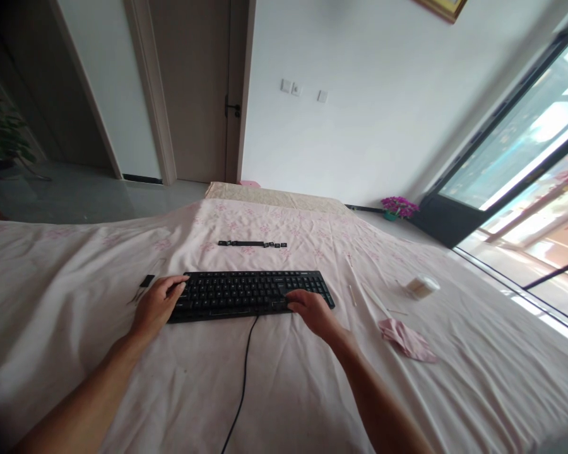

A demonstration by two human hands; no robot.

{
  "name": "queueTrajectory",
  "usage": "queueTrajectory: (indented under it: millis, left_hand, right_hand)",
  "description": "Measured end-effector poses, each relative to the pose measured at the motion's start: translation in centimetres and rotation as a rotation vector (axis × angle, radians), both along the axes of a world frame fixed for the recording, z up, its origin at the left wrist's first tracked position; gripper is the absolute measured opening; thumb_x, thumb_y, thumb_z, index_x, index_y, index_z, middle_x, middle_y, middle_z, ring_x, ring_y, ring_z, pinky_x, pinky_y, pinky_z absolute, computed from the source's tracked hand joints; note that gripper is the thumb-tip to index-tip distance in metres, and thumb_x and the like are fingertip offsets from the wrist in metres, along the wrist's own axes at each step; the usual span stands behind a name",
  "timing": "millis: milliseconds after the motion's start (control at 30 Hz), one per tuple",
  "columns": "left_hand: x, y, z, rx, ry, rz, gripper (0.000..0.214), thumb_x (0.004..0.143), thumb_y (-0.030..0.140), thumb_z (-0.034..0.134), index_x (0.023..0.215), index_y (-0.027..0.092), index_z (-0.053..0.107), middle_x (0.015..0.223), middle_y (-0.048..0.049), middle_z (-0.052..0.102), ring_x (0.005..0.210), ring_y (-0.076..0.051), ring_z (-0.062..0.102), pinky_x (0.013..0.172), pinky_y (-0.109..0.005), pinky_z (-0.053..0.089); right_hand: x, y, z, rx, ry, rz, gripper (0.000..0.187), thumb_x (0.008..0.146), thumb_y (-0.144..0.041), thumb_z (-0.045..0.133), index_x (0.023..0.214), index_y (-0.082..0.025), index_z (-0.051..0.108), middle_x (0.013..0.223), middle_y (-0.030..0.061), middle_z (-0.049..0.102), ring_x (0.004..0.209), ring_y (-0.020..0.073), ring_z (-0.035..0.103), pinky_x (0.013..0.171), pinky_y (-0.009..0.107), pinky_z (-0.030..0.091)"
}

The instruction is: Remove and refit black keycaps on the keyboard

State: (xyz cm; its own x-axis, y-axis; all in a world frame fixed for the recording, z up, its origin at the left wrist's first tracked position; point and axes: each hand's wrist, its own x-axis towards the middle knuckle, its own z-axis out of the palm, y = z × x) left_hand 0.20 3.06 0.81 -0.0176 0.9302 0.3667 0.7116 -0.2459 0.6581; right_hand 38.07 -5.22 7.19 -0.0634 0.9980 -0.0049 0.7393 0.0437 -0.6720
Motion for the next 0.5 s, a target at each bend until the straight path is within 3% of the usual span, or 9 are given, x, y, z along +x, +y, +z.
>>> queueTrajectory:
  millis: [167, 500]
  left_hand:
    - [0.0, -0.1, 0.2, -0.002, 0.005, 0.002, 0.03, 0.087, 0.035, 0.043, 0.105, 0.025, 0.065, 0.11, -0.0032, 0.065, 0.104, -0.021, 0.059, 0.092, -0.033, 0.044]
    - [0.2, -0.3, 0.8, -0.023, -0.003, 0.015, 0.03, 0.086, 0.034, 0.043, 0.104, 0.025, 0.065, 0.11, -0.0033, 0.065, 0.104, -0.021, 0.059, 0.092, -0.033, 0.045]
  right_hand:
    - [-1.3, 0.1, 0.9, 0.113, -0.256, 0.076, 0.026, 0.084, -0.027, 0.053, 0.106, -0.025, 0.067, 0.105, 0.0023, 0.07, 0.096, 0.0205, 0.063, 0.084, 0.029, 0.044]
    - [-3.4, 1.1, 2.1, 0.055, -0.435, 0.234, 0.022, 0.089, -0.025, 0.051, 0.108, -0.024, 0.063, 0.106, 0.0023, 0.069, 0.097, 0.019, 0.063, 0.081, 0.027, 0.042]
